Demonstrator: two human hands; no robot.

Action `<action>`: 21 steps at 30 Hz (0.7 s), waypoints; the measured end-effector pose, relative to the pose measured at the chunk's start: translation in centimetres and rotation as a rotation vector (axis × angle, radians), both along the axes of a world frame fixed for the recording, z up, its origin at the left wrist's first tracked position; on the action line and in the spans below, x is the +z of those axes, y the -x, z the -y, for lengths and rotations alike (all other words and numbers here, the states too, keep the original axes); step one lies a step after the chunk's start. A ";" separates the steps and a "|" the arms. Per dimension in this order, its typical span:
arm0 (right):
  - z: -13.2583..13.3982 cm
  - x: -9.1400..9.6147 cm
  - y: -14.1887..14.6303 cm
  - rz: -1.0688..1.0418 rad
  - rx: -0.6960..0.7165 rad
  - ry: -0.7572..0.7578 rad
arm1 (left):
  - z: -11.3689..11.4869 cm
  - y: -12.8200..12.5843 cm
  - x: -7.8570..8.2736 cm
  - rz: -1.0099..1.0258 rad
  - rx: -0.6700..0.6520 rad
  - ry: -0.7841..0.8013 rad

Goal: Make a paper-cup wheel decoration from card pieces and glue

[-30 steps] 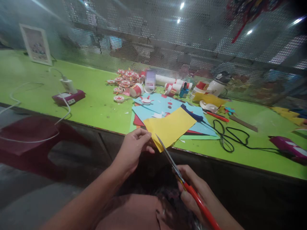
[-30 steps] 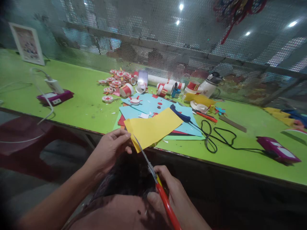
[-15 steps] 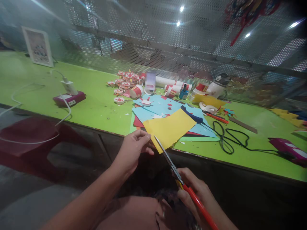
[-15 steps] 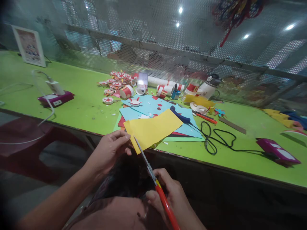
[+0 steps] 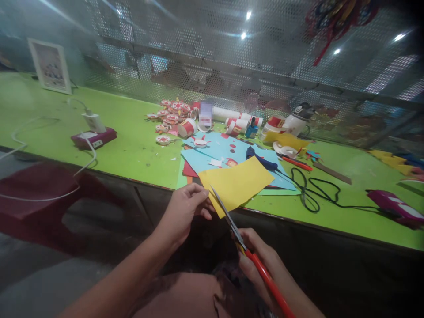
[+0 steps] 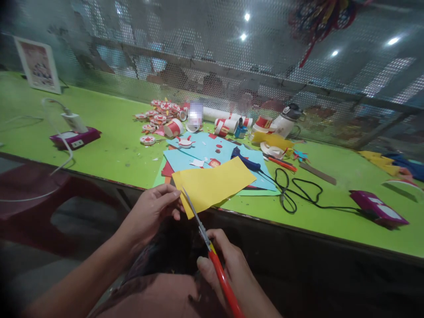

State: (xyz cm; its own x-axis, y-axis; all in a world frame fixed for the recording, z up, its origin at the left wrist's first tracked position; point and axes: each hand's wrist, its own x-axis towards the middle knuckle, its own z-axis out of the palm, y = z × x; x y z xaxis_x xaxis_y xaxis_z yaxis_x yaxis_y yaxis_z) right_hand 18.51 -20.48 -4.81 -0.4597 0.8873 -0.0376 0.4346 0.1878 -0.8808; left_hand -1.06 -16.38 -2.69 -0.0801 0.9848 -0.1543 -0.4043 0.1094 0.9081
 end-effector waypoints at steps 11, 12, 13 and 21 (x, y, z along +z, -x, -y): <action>0.2 0.3 0.5 0.003 -0.006 -0.017 | -0.2 0.0 -0.1 0.048 -0.005 -0.014; 0.2 0.3 0.5 0.007 -0.003 -0.016 | -0.2 0.0 -0.1 0.051 -0.006 -0.013; 0.1 0.3 0.5 0.009 0.000 -0.014 | -0.1 0.0 -0.1 0.053 -0.009 -0.014; -0.5 -0.1 1.0 -0.010 0.020 -0.011 | 0.6 -0.2 0.0 0.082 -0.062 0.002</action>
